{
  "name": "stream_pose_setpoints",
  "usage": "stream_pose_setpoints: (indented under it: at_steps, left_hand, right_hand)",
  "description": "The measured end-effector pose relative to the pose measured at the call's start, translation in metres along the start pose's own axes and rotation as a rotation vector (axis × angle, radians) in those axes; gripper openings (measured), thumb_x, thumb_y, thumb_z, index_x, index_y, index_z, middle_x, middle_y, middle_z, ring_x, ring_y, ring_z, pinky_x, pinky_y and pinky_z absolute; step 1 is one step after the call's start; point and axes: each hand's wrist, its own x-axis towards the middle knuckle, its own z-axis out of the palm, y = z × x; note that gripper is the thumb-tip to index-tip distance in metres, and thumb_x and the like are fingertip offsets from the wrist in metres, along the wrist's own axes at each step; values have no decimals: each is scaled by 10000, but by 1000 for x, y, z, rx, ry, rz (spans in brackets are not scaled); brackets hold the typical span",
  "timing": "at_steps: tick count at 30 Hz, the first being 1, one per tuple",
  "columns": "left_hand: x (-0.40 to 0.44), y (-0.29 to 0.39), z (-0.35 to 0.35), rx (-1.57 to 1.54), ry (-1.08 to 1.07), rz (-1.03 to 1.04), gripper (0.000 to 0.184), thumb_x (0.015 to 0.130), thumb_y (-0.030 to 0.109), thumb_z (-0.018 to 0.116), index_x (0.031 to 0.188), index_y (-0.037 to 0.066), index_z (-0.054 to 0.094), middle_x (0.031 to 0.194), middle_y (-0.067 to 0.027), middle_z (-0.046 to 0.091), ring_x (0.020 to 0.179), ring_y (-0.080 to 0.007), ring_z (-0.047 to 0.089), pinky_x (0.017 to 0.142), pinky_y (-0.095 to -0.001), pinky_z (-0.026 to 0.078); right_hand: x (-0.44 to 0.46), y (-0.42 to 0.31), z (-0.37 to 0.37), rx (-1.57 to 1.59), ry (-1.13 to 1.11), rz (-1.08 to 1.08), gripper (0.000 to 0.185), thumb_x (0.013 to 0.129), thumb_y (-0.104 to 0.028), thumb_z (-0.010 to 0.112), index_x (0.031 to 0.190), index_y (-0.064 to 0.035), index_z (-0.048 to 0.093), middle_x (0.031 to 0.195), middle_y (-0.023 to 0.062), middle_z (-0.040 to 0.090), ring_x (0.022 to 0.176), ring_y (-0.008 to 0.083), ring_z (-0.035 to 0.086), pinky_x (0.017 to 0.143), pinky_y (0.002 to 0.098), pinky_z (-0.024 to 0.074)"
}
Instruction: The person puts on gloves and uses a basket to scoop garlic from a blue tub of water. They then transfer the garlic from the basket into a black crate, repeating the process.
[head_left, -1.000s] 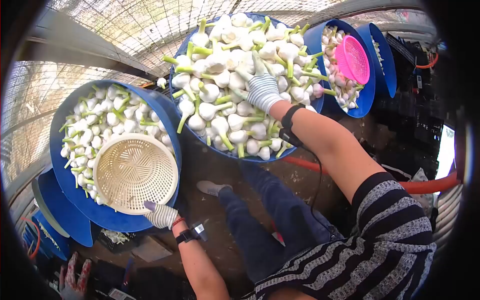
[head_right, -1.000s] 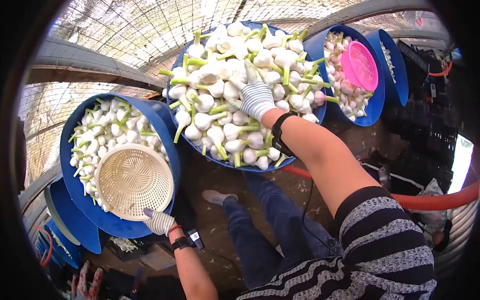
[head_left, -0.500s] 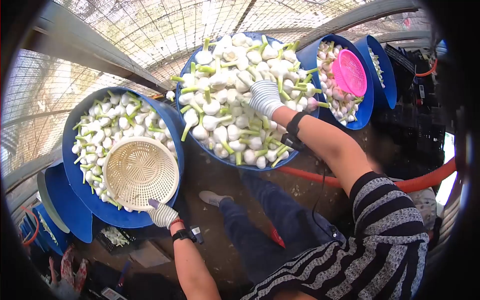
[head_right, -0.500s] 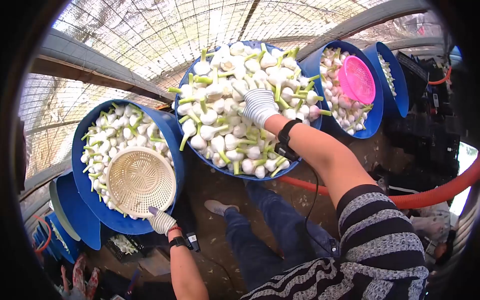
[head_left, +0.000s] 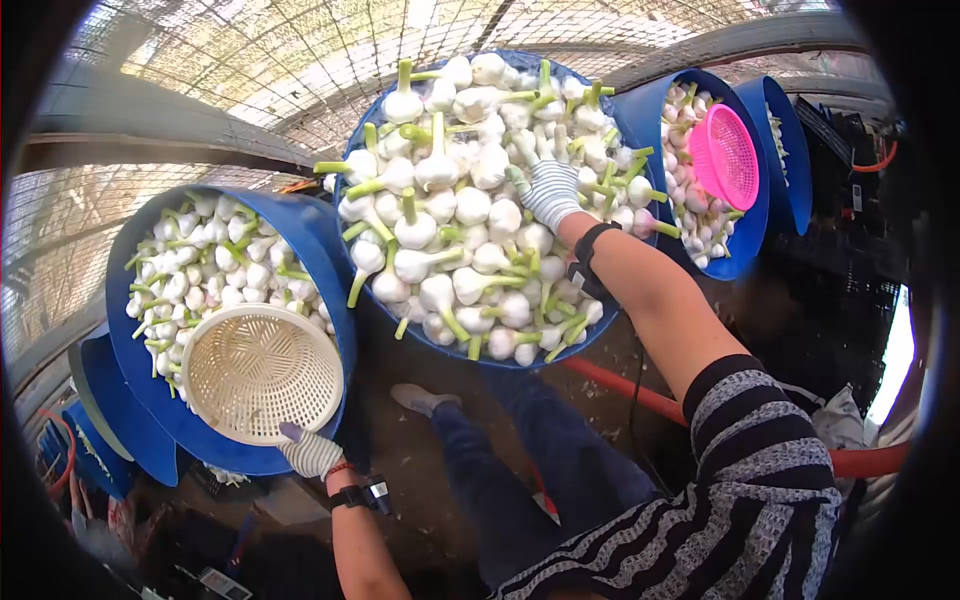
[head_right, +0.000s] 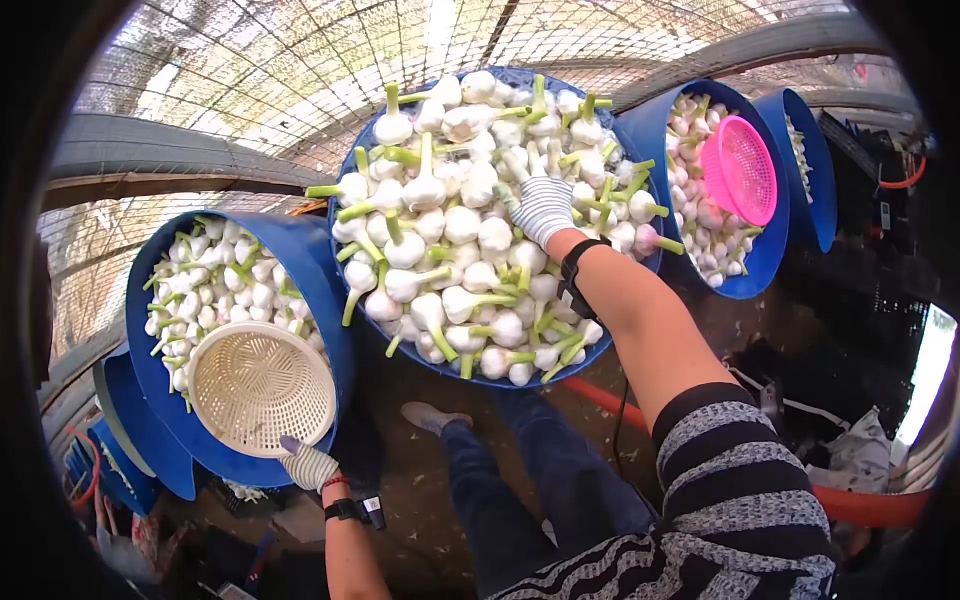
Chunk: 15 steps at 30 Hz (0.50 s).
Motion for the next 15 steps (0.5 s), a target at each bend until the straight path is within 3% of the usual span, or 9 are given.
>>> stream_pose_setpoints:
  at_steps: [1, 4, 6, 7, 9, 13, 15]
  left_hand:
    - [-4, 7, -6, 39, -14, 3, 763, 959, 607, 324, 1078, -98, 590, 1013, -284, 653, 925, -428, 612, 792, -444, 472]
    - [0, -3, -6, 109, -59, 45, 792, 956, 623, 265, 1051, -84, 608, 976, -280, 659, 886, -441, 616, 750, -466, 477]
    - [-4, 17, -19, 116, -125, -15, 747, 966, 594, 286, 1123, -69, 593, 1047, -264, 652, 948, -430, 609, 799, -454, 472]
    - [-6, 22, -24, 152, -194, -70, 709, 975, 564, 308, 1195, -53, 578, 1117, -249, 645, 1010, -419, 601, 848, -443, 466]
    - [-4, 18, -21, 143, -186, -77, 694, 979, 558, 311, 1202, -42, 579, 1108, -245, 651, 1005, -419, 603, 845, -442, 468]
    - [1, 3, -12, 106, -170, -59, 690, 983, 546, 329, 1193, -65, 573, 1108, -245, 652, 1001, -412, 611, 852, -446, 465]
    - [3, -6, 2, 61, -6, 70, 810, 950, 649, 270, 1038, -77, 618, 945, -260, 671, 846, -430, 625, 717, -489, 470]
  right_hand:
    - [0, -4, -5, -61, -61, 39, 609, 889, -537, 507, 1439, -293, 411, 1519, 190, 303, 1432, 416, 166, 1117, 602, 193]
    - [10, -7, -36, 117, -148, 55, 646, 872, -550, 521, 1443, -271, 404, 1514, 179, 315, 1422, 418, 196, 1134, 588, 138]
    - [30, -18, -77, 122, -306, 62, 728, 852, -586, 540, 1463, -232, 367, 1527, 191, 283, 1400, 427, 255, 1136, 540, 204]
    - [38, -30, -87, 114, -311, 63, 728, 852, -586, 540, 1463, -232, 367, 1527, 191, 283, 1400, 427, 255, 1136, 540, 204]
    - [68, -67, -88, 173, -125, -168, 822, 805, -666, 552, 1481, -252, 337, 1542, 195, 253, 1412, 410, 240, 1116, 546, 248]
    - [85, -90, -39, -9, -133, -62, 915, 766, -714, 555, 1495, -219, 310, 1510, 209, 318, 1376, 391, 326, 1096, 516, 297]
    - [99, -76, -40, 152, -598, 87, 995, 732, -767, 534, 1511, -206, 272, 1459, 223, 395, 1321, 392, 409, 1077, 474, 336]
